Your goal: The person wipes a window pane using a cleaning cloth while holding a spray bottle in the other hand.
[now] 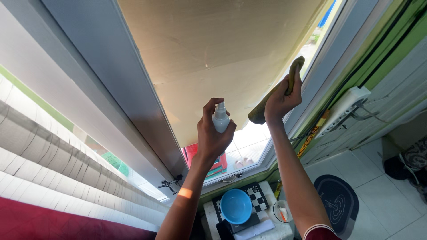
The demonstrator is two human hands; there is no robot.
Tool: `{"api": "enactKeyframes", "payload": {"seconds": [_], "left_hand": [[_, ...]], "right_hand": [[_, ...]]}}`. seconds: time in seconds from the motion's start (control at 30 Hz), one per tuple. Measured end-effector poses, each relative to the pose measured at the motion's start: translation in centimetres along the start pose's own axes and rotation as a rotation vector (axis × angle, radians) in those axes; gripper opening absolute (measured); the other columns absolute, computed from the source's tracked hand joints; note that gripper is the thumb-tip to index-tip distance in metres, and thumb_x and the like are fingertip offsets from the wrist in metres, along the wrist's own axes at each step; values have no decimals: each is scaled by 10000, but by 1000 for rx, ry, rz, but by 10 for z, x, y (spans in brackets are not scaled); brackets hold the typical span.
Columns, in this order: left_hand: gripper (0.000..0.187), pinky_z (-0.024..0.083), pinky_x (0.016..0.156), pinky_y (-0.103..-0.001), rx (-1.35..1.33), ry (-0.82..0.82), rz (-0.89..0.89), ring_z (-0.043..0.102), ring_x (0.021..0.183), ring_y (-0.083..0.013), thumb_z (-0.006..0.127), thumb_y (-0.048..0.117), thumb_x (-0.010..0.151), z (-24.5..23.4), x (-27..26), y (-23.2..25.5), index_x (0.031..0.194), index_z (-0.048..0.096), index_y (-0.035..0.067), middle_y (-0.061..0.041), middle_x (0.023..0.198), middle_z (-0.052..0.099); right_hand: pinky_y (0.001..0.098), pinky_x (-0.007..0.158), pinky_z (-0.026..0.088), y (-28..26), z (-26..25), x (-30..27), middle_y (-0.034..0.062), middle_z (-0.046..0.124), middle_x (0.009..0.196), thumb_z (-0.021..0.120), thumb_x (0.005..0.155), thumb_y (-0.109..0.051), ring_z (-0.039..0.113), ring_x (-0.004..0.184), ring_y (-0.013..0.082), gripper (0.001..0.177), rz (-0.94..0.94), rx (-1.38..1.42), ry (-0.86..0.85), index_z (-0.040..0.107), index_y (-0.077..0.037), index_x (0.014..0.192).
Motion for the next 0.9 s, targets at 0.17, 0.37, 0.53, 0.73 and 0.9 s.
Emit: {"api": "enactKeyframes", "payload": {"seconds": [0.17,0.37,0.53,0.73,0.9], "left_hand": [[657,607,733,-386,4,22,-1,751,832,-263,712,6,835,-8,-3,-3,1397,394,132,-138,976,696],[662,610,735,-369,8,102,29,753,836,-240,706,-10,850,-29,-8,-3,1406,378,135,-126,967,696],[668,609,741,-352,5,190,56,739,841,-218,707,-29,855,-53,-17,1,1409,369,130,-116,967,692],[676,596,804,-335,6,281,102,736,889,-201,705,-41,858,-78,-28,6,1417,362,124,-100,969,700],[693,579,828,-323,75,374,106,723,901,-195,708,-61,855,-98,-36,5,1428,360,116,-101,966,687]], "right_hand": [[382,998,604,-20,16,-10,249,695,1293,494,1073,-9,731,1147,292,359,-126,-72,-28,558,87,1413],[343,850,624,-56,45,-28,223,744,1122,544,1055,-18,766,974,274,335,-166,-63,-93,594,77,1373],[331,806,664,-104,78,-42,210,744,1118,542,1040,-3,790,957,260,335,-215,41,-210,586,68,1365],[404,883,646,-167,107,-57,174,728,1117,623,970,68,771,1010,341,405,-405,35,-312,621,-13,1367],[369,663,579,-191,122,-73,64,546,780,641,821,42,632,659,239,511,-539,-14,-481,706,-93,1309]]}}
Point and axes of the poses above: each hand's wrist, its own x-axis towards the middle knuckle, its own z-axis out of the palm, y = z × x, the point moved 5 cm from there along x, towards the middle knuckle
